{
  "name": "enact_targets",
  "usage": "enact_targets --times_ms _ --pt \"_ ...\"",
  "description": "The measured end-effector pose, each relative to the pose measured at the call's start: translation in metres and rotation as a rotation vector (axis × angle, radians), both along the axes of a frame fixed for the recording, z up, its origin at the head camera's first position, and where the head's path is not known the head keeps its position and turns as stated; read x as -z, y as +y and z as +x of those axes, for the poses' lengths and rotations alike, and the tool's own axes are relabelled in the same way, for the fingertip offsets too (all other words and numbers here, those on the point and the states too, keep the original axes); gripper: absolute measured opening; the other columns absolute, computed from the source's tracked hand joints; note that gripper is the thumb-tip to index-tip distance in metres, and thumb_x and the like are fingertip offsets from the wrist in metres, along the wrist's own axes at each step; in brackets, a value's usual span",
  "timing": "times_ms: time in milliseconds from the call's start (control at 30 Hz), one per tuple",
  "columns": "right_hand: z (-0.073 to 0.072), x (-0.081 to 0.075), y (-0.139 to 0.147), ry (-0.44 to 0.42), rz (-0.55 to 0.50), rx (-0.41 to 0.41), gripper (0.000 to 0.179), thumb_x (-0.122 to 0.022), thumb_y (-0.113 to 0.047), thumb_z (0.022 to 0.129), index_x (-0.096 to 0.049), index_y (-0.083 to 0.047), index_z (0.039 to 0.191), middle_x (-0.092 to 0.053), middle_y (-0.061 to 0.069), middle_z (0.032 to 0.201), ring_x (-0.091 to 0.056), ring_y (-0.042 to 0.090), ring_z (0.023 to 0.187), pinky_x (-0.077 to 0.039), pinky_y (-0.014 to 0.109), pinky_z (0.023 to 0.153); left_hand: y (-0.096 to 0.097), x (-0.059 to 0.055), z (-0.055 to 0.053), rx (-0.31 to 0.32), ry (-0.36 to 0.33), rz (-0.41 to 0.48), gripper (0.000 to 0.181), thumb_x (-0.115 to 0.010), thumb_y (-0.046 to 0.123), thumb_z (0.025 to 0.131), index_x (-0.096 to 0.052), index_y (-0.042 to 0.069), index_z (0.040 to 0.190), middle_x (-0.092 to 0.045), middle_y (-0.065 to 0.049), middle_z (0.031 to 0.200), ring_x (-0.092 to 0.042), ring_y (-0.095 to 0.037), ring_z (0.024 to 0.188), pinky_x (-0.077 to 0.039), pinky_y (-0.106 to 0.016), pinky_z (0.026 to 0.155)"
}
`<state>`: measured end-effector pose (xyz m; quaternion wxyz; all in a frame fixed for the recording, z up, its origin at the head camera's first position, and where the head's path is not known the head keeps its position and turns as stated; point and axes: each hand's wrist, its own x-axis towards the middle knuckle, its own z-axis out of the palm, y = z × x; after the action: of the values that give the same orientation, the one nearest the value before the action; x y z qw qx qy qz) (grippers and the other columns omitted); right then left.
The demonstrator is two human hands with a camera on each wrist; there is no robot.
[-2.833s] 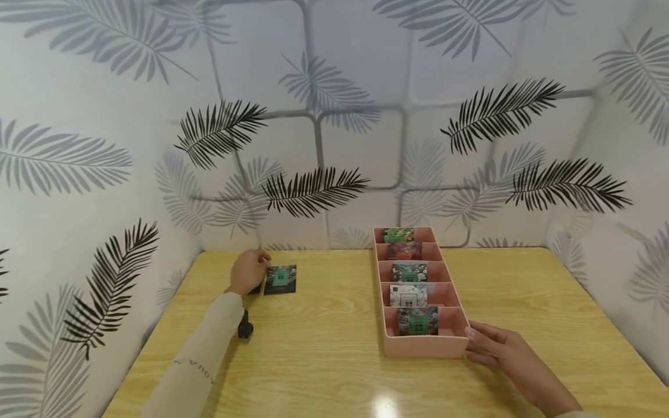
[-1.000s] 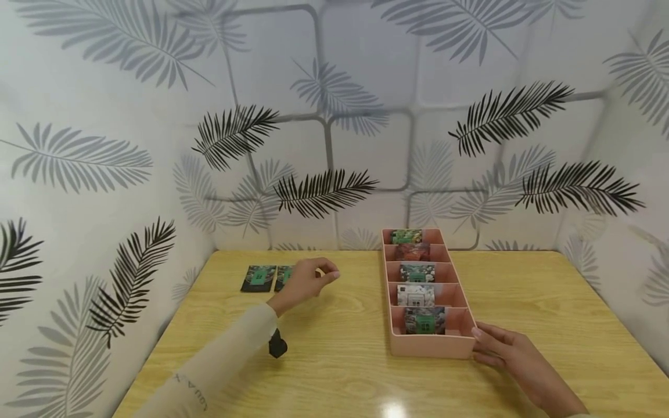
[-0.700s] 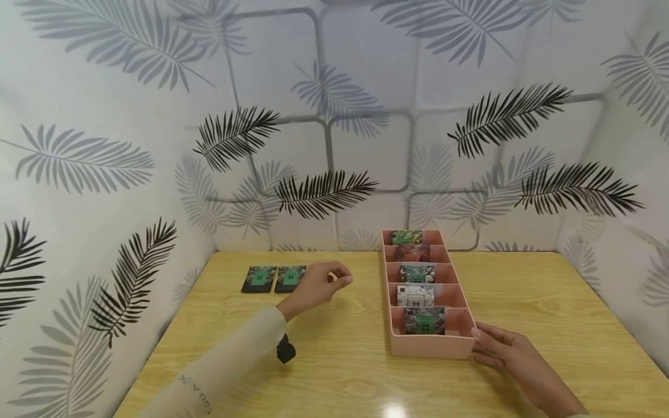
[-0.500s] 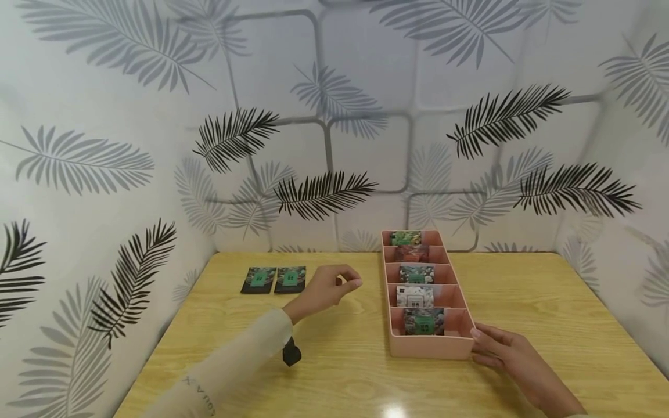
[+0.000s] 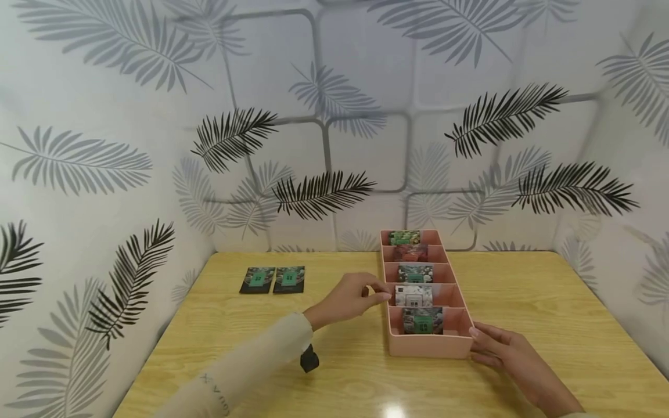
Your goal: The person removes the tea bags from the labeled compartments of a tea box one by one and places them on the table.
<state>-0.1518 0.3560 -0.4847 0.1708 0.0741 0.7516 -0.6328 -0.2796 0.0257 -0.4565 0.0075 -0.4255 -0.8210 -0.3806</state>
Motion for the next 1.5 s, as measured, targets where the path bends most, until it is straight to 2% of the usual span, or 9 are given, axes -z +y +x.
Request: enact_targets --times_ms 167,433,667,767,867,1033,1233,1400,1500 --pt "0.0 0.0 0.0 0.004 -0.017 -0.009 0.077 -0.048 -0.042 0.099 -0.019 0.011 0.147 -0.047 0.019 0.138 -0.061 0.018 0.11 -0.047 0.039 0.093 0.012 0.001 0.008 0.026 0.015 -0.042 0.021 -0.055 0.035 0.097 -0.069 0.021 0.101 -0.061 0.02 0.085 -0.052 0.004 0.06 -0.044 -0.014 0.056" --pt "-0.002 0.001 0.0 0.009 -0.026 -0.027 0.076 -0.048 -0.041 0.1 -0.017 0.01 0.147 -0.048 0.018 0.137 -0.061 0.017 0.11 -0.047 0.038 0.093 0.023 0.004 0.017 0.01 0.141 -0.159 0.018 -0.053 0.036 0.098 -0.068 0.026 0.101 -0.064 0.02 0.086 -0.051 0.017 0.07 -0.042 -0.009 0.059" --pt "-0.002 -0.001 -0.001 0.01 -0.004 -0.013 0.076 -0.047 -0.043 0.099 -0.019 0.01 0.147 -0.045 0.021 0.139 -0.061 0.018 0.111 -0.047 0.038 0.093 0.031 -0.006 0.03 -0.074 0.194 -0.289 0.017 -0.055 0.034 0.098 -0.068 0.024 0.102 -0.06 0.02 0.069 -0.046 0.009 0.039 -0.041 -0.01 0.05" --pt "-0.002 -0.002 -0.001 0.011 -0.005 -0.009 0.077 -0.048 -0.043 0.099 -0.019 0.01 0.147 -0.046 0.021 0.138 -0.061 0.018 0.11 -0.047 0.038 0.092 0.035 -0.013 0.038 -0.095 0.229 -0.366 0.016 -0.056 0.033 0.097 -0.068 0.023 0.102 -0.056 0.02 0.064 -0.045 0.009 0.039 -0.039 -0.012 0.047" --pt "-0.002 -0.003 -0.001 0.008 -0.012 -0.003 0.077 -0.049 -0.043 0.099 -0.019 0.009 0.147 -0.047 0.02 0.138 -0.061 0.017 0.11 -0.047 0.038 0.092 0.038 -0.016 0.044 -0.101 0.223 -0.417 0.017 -0.056 0.032 0.097 -0.067 0.023 0.106 -0.054 0.02 0.06 -0.044 0.006 0.035 -0.039 -0.013 0.044" --pt "-0.001 -0.003 -0.001 0.007 -0.015 -0.002 0.077 -0.049 -0.043 0.099 -0.019 0.009 0.147 -0.045 0.021 0.139 -0.061 0.017 0.11 -0.047 0.038 0.093 0.039 -0.014 0.049 -0.116 0.251 -0.446 0.023 -0.058 0.032 0.096 -0.065 0.022 0.116 -0.052 0.019 0.058 -0.044 0.005 0.035 -0.037 -0.014 0.04" --pt "-0.001 -0.003 -0.001 -0.001 -0.014 0.003 0.078 -0.049 -0.043 0.098 -0.018 0.009 0.147 -0.044 0.023 0.14 -0.061 0.018 0.11 -0.047 0.039 0.093 0.04 -0.009 0.046 -0.123 0.295 -0.438 0.024 -0.062 0.031 0.094 -0.066 0.023 0.116 -0.06 0.017 0.071 -0.044 0.004 0.045 -0.035 -0.015 0.041" --pt "0.0 -0.002 -0.001 0.0 -0.021 0.009 0.077 -0.05 -0.042 0.099 -0.018 0.01 0.147 -0.045 0.021 0.139 -0.061 0.017 0.109 -0.047 0.038 0.093 0.041 -0.007 0.046 -0.106 0.28 -0.418 0.022 -0.063 0.03 0.093 -0.066 0.023 0.114 -0.062 0.016 0.073 -0.045 0.003 0.045 -0.036 -0.015 0.041" --pt "0.0 -0.001 -0.001 0.001 -0.017 0.012 0.078 -0.05 -0.042 0.098 -0.019 0.01 0.147 -0.045 0.021 0.139 -0.061 0.018 0.109 -0.047 0.038 0.092 0.042 -0.006 0.048 -0.099 0.25 -0.435 0.025 -0.063 0.031 0.093 -0.063 0.022 0.117 -0.057 0.016 0.063 -0.044 0.001 0.04 -0.035 -0.016 0.039"
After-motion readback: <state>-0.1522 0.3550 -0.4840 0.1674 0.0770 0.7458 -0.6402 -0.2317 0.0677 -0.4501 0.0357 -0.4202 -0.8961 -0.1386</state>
